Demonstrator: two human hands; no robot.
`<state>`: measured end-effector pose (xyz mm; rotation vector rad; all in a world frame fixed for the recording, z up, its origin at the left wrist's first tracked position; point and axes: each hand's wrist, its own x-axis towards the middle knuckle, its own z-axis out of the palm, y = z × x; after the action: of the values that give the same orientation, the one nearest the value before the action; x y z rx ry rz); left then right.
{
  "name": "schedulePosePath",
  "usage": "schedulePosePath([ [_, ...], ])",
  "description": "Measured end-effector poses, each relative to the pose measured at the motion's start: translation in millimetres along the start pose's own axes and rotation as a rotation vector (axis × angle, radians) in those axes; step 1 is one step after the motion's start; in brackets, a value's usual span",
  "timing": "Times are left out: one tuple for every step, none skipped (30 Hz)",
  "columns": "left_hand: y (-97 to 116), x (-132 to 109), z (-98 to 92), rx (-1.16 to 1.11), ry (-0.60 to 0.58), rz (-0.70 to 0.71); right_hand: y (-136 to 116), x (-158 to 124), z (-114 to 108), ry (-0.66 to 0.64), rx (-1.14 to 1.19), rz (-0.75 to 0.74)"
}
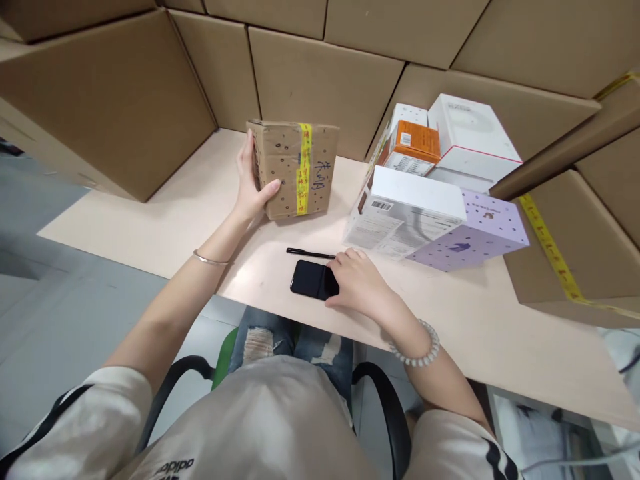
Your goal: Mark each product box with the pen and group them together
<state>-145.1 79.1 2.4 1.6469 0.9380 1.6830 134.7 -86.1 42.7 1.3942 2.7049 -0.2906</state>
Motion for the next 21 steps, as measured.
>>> schedulePosePath([
  [-1.7,-0.6,-1.5,-0.003,0.009,-0.002,0.7,1.5,-0.2,0.001,0.018,-0.012],
  [-3.3,-1.0,-2.9,0.001,0.02,0.0,1.3,2.7,-0.1,0.007,0.043,-0.029],
  [-4.6,-1.3,-4.0,0.009,0.031,0.004,1.4,3.8,0.4,0.023,0.073,-0.052],
  [-5.8,-1.5,-4.8,0.017,0.038,0.007,1.1,4.8,1.4,0.055,0.1,-0.08],
  [-6.7,-1.8,-5.4,0.025,0.042,0.009,0.5,5.9,2.9,0.104,0.121,-0.115],
  [-7.5,-2.0,-5.8,0.03,0.046,0.011,-0.1,7.1,4.9,0.17,0.135,-0.155],
  [-8.1,-2.1,-6.0,0.034,0.048,0.015,-0.5,8.5,7.2,0.243,0.145,-0.194],
  [-8.6,-2.3,-6.3,0.038,0.046,0.021,-0.5,10.0,9.7,0.318,0.155,-0.23],
  [-9.0,-2.3,-6.5,0.045,0.036,0.025,-0.1,11.6,12.1,0.392,0.167,-0.259],
  [-9.0,-2.4,-6.8,0.052,0.02,0.029,0.7,13.2,14.3,0.466,0.178,-0.276],
  [-8.7,-2.5,-7.0,0.059,0.001,0.031,1.8,14.7,16.4,0.548,0.188,-0.275],
  [-7.9,-2.7,-7.1,0.063,-0.019,0.031,2.7,16.0,18.3,0.643,0.196,-0.26],
  [-6.5,-2.9,-7.0,0.063,-0.035,0.028,3.4,17.0,20.1,0.748,0.198,-0.237],
  [-4.7,-3.4,-6.7,0.061,-0.041,0.024,3.5,17.9,21.7,0.858,0.198,-0.209],
  [-2.5,-3.9,-6.3,0.056,-0.037,0.019,3.0,18.6,23.2,0.962,0.202,-0.178],
  [-0.2,-4.7,-5.7,0.051,-0.028,0.014,1.9,19.1,24.6,1.053,0.214,-0.15],
  [2.0,-5.5,-5.0,0.049,-0.02,0.009,0.3,19.4,25.8,1.123,0.236,-0.122],
  [3.8,-6.4,-4.5,0.051,-0.017,0.008,-1.4,19.6,26.9,1.167,0.265,-0.094],
  [4.7,-7.2,-4.0,0.057,-0.027,0.012,-3.0,19.7,27.8,1.192,0.298,-0.066],
  [4.6,-7.9,-3.8,0.069,-0.045,0.024,-4.2,19.8,28.5,1.206,0.332,-0.043],
  [3.3,-8.4,-3.8,0.088,-0.065,0.044,-4.9,20.0,29.1,1.209,0.363,-0.028],
])
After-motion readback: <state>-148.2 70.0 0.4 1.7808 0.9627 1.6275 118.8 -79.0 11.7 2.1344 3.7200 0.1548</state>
